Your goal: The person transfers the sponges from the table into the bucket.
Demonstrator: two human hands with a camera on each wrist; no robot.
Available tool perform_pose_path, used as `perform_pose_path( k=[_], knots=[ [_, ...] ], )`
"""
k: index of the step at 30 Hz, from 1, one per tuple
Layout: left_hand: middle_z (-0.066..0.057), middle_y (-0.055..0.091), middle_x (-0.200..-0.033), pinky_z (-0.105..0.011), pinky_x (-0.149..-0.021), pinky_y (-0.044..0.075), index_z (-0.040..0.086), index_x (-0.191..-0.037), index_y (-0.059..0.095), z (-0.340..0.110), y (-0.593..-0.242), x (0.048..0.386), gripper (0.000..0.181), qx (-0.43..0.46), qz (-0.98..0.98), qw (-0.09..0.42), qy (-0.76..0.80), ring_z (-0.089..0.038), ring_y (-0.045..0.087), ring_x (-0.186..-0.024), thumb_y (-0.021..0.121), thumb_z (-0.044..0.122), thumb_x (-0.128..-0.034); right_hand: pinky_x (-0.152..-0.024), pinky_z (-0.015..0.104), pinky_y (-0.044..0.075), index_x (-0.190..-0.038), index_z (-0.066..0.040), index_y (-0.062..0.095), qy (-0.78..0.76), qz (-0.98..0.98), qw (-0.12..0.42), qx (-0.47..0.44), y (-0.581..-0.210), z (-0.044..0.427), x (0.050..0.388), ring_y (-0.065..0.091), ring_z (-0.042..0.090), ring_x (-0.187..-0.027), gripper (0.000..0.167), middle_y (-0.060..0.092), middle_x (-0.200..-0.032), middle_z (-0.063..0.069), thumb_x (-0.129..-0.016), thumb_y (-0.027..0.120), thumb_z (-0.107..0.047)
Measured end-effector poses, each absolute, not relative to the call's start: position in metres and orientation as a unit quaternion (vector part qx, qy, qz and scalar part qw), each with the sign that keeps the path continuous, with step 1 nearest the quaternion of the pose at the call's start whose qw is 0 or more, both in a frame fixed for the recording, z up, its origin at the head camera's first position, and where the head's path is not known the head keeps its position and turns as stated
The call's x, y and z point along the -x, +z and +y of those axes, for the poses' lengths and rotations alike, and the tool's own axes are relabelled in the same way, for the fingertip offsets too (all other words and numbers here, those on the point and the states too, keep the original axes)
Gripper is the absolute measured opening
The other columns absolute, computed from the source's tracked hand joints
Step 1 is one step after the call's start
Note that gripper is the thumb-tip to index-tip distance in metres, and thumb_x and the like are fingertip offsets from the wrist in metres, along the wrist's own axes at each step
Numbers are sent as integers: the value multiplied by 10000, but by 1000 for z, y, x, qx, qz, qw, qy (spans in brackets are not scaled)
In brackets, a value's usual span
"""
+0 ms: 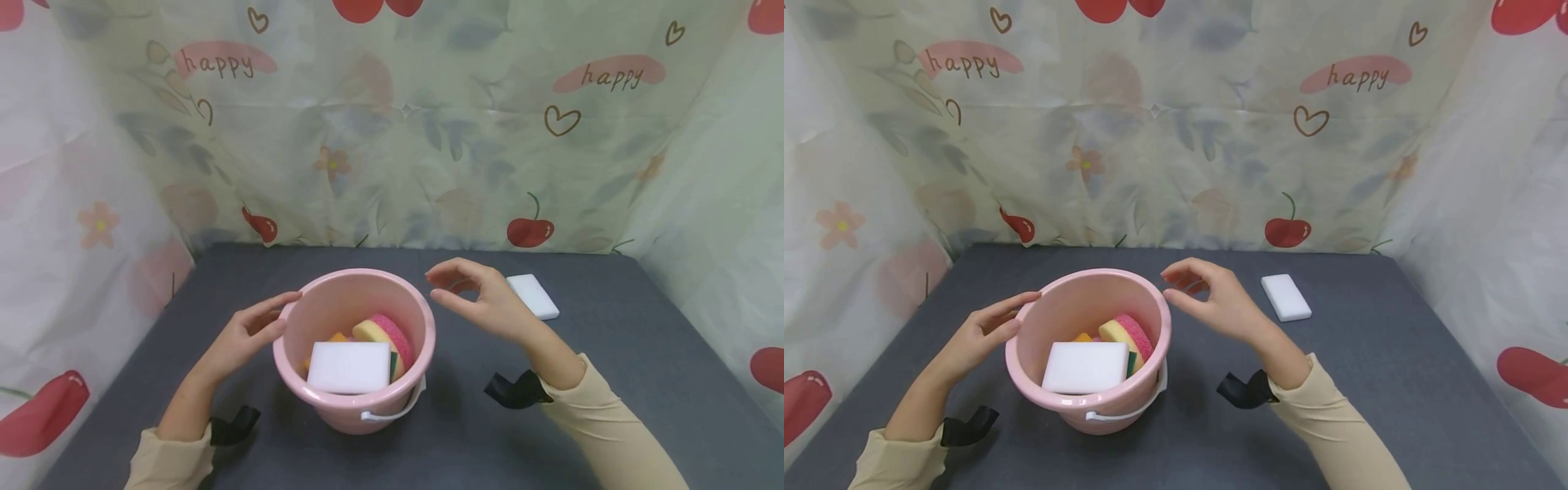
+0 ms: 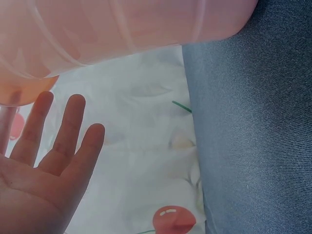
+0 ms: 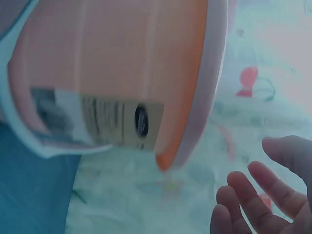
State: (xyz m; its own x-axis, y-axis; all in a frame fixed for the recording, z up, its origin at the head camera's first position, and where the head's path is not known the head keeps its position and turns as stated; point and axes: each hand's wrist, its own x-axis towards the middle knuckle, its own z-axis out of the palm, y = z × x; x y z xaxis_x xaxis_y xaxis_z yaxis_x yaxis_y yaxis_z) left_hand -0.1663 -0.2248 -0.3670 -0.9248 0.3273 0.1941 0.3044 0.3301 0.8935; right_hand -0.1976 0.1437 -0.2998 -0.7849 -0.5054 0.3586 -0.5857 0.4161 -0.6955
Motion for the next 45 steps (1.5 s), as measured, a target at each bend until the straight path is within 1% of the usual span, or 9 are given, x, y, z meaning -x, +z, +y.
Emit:
perform_pose_path(
  k=[8,14,16,18,22,26,31,39,45],
  knots=[
    [-226,421,-1416,-176,-857,474,72,-1388,432,-224,-367,167,456,-195,814,7,546,91,527,-1101,520,139,-946,-825,208,486,-1153,-103,608,424,-864,87,-258,-315,178,218,576,-47,-928,278,650,-1113,61,-887,633,-180],
    [-226,413,-1423,-172,-860,470,73,-1387,434,-225,-368,167,454,-195,815,6,546,100,517,-1109,519,140,-945,-811,158,469,-1187,-82,582,424,-880,77,-199,-332,201,234,535,-116,-913,313,628,-1154,135,-918,589,-240],
    [-224,413,-1425,-169,-860,468,76,-1387,434,-225,-369,167,454,-195,816,5,545,105,513,-1112,519,142,-946,-816,146,464,-1204,-75,570,422,-885,71,-183,-337,207,238,545,-78,-937,338,618,-1171,148,-924,578,-264],
    [-222,415,-1424,-170,-862,467,79,-1388,434,-225,-369,167,454,-195,816,4,544,102,512,-1113,518,141,-946,-842,186,471,-1221,-77,558,417,-891,69,-167,-342,213,243,571,14,-990,360,609,-1188,141,-929,568,-286],
    [-218,421,-1419,-170,-861,468,83,-1388,435,-225,-369,167,452,-195,817,2,542,95,518,-1109,516,142,-947,-915,377,476,-1256,-54,524,416,-896,69,-138,-353,227,252,573,280,-1088,402,578,-1227,176,-931,562,-287],
    [-218,416,-1423,-170,-860,467,77,-1389,431,-225,-369,167,454,-195,816,5,544,97,516,-1108,513,143,-948,-957,510,425,-1307,-18,463,419,-900,63,-102,-364,241,258,509,400,-1160,471,508,-1296,240,-929,565,-278],
    [-209,426,-1418,-168,-863,466,68,-1389,429,-225,-369,166,454,-194,814,7,547,92,522,-1104,513,140,-948,-985,543,386,-1351,14,393,412,-909,51,-45,-377,255,264,437,451,-1221,547,442,-1340,295,-919,571,-271],
    [-168,452,-1405,-174,-862,472,67,-1387,431,-225,-369,166,453,-194,813,6,549,78,533,-1100,513,139,-947,-1048,552,317,-1379,66,310,397,-917,39,15,-394,271,270,344,474,-1295,629,342,-1391,339,-902,584,-238],
    [-165,450,-1409,-171,-862,470,71,-1388,431,-225,-369,166,454,-193,814,5,547,82,531,-1099,515,143,-948,-1032,550,327,-1375,110,282,366,-929,30,41,-404,278,275,329,477,-1290,682,323,-1366,367,-871,604,-219]
  ],
)
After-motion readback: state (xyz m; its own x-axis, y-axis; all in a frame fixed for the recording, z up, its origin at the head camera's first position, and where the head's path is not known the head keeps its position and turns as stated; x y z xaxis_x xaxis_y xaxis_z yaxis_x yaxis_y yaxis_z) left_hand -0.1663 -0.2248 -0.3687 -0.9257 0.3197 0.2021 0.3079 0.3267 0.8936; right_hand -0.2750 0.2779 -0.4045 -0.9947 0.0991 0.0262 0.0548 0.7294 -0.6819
